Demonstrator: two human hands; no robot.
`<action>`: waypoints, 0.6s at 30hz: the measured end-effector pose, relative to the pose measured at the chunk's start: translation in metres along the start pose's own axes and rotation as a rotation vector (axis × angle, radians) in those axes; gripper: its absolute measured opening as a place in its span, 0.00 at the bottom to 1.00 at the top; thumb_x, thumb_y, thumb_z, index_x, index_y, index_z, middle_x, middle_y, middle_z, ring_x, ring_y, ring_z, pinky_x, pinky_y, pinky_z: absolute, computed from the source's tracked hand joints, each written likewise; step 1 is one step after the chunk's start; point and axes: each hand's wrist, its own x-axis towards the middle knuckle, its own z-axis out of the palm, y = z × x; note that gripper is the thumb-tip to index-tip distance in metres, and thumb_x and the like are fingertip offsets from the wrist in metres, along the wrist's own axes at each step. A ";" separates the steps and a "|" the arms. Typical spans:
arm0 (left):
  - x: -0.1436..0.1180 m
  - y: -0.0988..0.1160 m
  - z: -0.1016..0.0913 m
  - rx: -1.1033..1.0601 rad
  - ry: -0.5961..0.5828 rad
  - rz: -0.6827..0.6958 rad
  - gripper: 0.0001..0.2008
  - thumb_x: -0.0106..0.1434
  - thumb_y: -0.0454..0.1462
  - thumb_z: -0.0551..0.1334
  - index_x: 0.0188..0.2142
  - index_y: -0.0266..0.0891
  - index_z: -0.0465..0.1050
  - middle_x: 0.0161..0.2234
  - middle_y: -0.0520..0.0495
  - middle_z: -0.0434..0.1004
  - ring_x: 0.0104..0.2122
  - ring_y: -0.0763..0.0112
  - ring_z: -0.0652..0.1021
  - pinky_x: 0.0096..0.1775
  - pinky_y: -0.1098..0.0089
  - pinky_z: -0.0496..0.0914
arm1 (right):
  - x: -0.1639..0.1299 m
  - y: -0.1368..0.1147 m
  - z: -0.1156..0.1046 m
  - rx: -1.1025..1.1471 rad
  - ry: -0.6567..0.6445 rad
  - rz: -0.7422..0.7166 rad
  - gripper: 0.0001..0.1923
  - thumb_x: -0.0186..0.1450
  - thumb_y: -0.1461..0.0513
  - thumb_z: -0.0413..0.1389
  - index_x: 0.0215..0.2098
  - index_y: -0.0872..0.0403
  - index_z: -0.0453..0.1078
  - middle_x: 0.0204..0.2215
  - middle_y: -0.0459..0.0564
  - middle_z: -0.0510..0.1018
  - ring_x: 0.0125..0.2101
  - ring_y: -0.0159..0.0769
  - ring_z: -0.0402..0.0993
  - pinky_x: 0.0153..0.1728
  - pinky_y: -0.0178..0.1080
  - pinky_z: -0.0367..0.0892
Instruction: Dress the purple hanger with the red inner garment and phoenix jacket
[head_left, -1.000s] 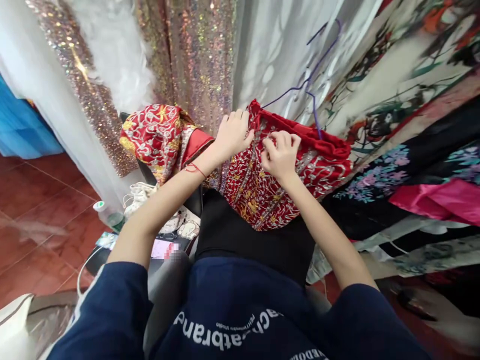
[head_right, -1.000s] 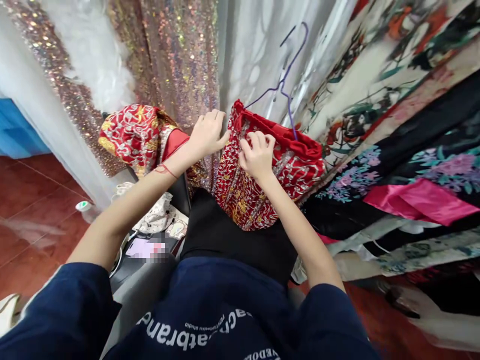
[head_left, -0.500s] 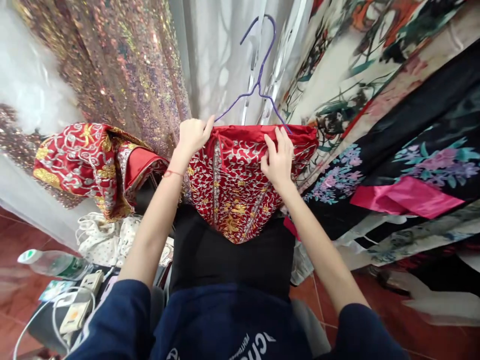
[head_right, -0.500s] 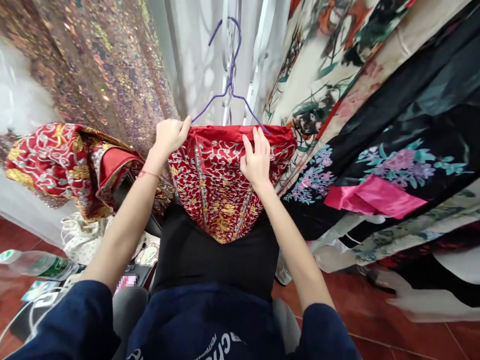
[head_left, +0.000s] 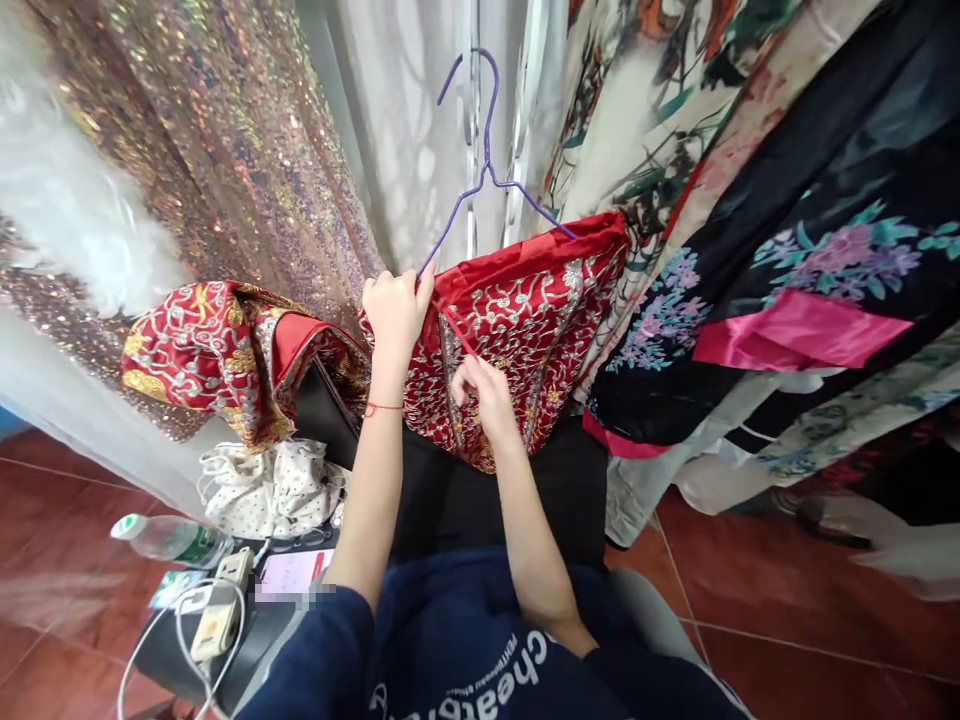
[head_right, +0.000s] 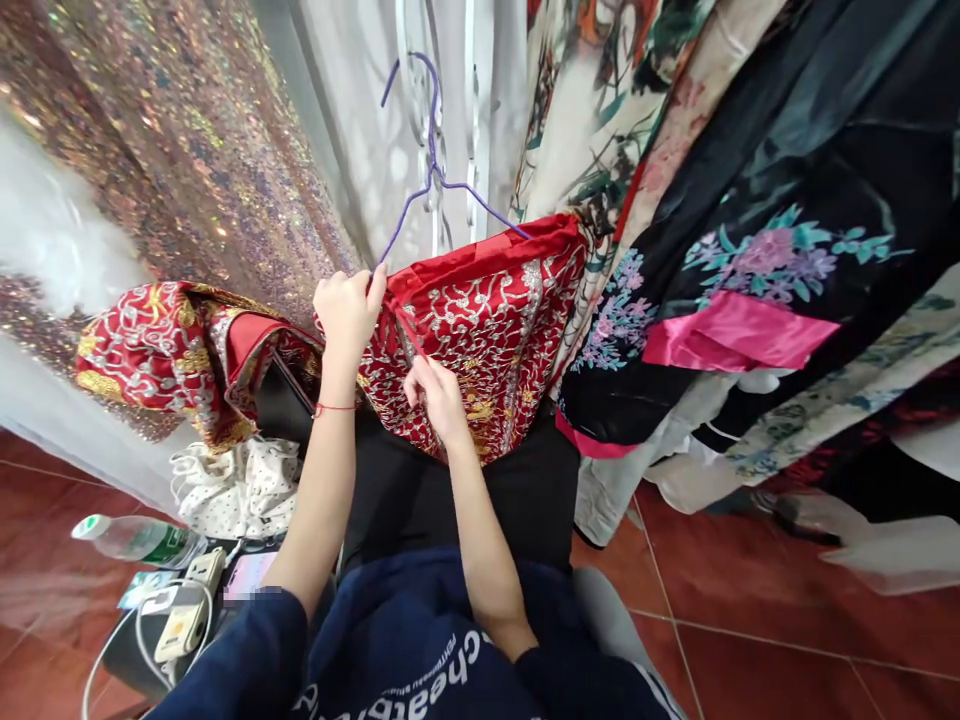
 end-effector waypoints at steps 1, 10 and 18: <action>0.001 -0.001 0.000 0.010 -0.007 0.003 0.29 0.73 0.51 0.43 0.37 0.40 0.79 0.34 0.36 0.81 0.43 0.56 0.78 0.48 0.57 0.66 | -0.007 -0.003 -0.005 0.034 0.026 -0.008 0.27 0.70 0.44 0.47 0.19 0.50 0.57 0.15 0.42 0.63 0.19 0.31 0.61 0.25 0.38 0.63; 0.001 -0.001 0.000 0.048 -0.046 0.014 0.30 0.74 0.49 0.41 0.38 0.38 0.79 0.36 0.35 0.82 0.42 0.56 0.78 0.47 0.58 0.65 | -0.035 -0.022 -0.114 0.260 0.562 -0.336 0.30 0.62 0.50 0.47 0.12 0.51 0.36 0.06 0.39 0.40 0.08 0.25 0.39 0.14 0.35 0.45; -0.003 -0.003 -0.001 0.007 -0.061 0.038 0.30 0.73 0.51 0.41 0.38 0.38 0.76 0.38 0.36 0.81 0.44 0.56 0.77 0.49 0.57 0.63 | -0.055 0.012 -0.176 0.085 0.926 -0.197 0.27 0.58 0.49 0.50 0.14 0.51 0.39 0.08 0.37 0.44 0.09 0.24 0.42 0.13 0.32 0.44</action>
